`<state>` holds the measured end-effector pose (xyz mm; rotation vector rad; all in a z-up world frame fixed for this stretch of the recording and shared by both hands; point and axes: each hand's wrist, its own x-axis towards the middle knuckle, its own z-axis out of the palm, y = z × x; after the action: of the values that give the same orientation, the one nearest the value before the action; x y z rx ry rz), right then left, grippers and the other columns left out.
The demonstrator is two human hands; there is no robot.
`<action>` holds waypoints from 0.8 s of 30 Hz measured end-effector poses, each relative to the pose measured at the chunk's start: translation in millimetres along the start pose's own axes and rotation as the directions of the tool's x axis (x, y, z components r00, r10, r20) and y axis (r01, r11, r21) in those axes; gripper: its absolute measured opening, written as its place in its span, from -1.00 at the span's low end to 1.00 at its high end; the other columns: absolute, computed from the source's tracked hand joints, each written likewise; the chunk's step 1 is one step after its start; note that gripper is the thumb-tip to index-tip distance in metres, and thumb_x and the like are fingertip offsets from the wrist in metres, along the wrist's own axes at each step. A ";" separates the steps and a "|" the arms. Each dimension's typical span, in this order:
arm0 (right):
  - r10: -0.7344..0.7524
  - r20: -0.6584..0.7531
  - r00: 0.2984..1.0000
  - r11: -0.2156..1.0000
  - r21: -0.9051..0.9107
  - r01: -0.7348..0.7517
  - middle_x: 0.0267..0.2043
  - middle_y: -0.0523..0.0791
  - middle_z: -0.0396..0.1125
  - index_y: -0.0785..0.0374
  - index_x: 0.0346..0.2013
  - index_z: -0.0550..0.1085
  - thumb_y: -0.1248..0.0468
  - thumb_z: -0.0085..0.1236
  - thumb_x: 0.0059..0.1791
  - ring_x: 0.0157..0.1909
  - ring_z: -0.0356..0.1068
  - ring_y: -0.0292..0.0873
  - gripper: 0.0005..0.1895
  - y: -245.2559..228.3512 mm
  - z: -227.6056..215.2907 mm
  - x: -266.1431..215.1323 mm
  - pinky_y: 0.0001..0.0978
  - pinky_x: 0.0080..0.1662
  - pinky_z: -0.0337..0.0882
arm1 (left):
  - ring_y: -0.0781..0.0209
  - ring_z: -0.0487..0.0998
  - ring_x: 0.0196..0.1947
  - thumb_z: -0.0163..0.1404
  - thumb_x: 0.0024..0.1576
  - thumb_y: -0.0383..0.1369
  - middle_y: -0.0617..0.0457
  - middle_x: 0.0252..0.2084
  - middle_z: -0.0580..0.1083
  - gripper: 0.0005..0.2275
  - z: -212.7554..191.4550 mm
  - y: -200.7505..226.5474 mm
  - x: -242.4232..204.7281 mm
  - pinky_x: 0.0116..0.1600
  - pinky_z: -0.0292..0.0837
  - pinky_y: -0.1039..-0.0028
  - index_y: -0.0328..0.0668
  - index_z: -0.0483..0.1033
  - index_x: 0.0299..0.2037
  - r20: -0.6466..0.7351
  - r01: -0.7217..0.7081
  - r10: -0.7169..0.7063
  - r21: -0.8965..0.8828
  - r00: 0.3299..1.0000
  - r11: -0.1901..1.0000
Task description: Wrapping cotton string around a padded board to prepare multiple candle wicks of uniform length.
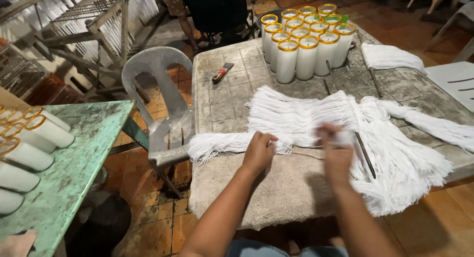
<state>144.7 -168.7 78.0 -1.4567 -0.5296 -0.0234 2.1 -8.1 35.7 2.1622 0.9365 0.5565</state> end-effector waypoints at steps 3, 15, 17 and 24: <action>-0.044 0.370 0.928 0.969 0.241 -0.049 -0.17 0.06 0.50 0.35 -0.13 0.59 0.47 0.19 0.01 -0.08 0.49 -0.07 -0.85 28.7 40.2 -8.6 -0.13 -0.08 0.59 | -0.16 0.52 0.02 0.08 0.16 -0.34 0.01 -0.06 0.36 -0.82 5.2 -4.3 -5.7 0.10 0.49 0.09 0.04 0.55 -0.04 0.021 -0.007 0.007 -0.014 1.000 1.000; 0.073 0.547 0.834 0.925 -0.349 0.148 -0.11 -0.27 0.46 -0.16 -0.17 0.64 0.27 0.24 -0.03 0.06 0.48 -0.12 -0.79 88.2 67.1 -8.7 -0.21 0.15 0.45 | -0.01 0.56 -0.11 0.12 0.13 -0.33 0.07 -0.17 0.39 -0.93 9.4 -21.4 -2.7 -0.02 0.53 0.25 0.02 0.59 -0.22 -0.091 -0.070 0.057 -0.155 0.994 0.985; 0.069 0.551 0.832 0.926 -0.346 0.153 -0.10 -0.12 0.46 -0.05 -0.13 0.63 0.32 0.19 -0.01 0.06 0.47 0.06 -0.77 78.1 66.0 -9.3 -0.09 0.15 0.45 | -0.07 0.56 -0.08 0.08 0.17 -0.31 0.06 -0.16 0.38 -0.93 13.2 -26.4 -0.2 0.03 0.52 0.19 0.06 0.56 -0.18 -0.121 -0.082 0.064 -0.146 0.991 0.986; 0.081 0.551 0.830 0.909 -0.382 0.165 -0.09 -0.12 0.43 -0.07 -0.08 0.61 0.29 0.21 -0.02 0.07 0.46 0.06 -0.76 82.8 66.7 -10.8 -0.08 0.13 0.46 | -0.12 0.53 -0.04 0.08 0.17 -0.34 0.08 -0.16 0.36 -0.92 12.9 -10.9 -7.3 0.13 0.45 0.09 0.10 0.56 -0.17 -0.093 -0.098 0.100 0.030 0.991 0.995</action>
<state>140.6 -97.7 -1.8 -1.8791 -1.0917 0.2822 0.4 -13.9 18.4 2.2307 0.8938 0.7042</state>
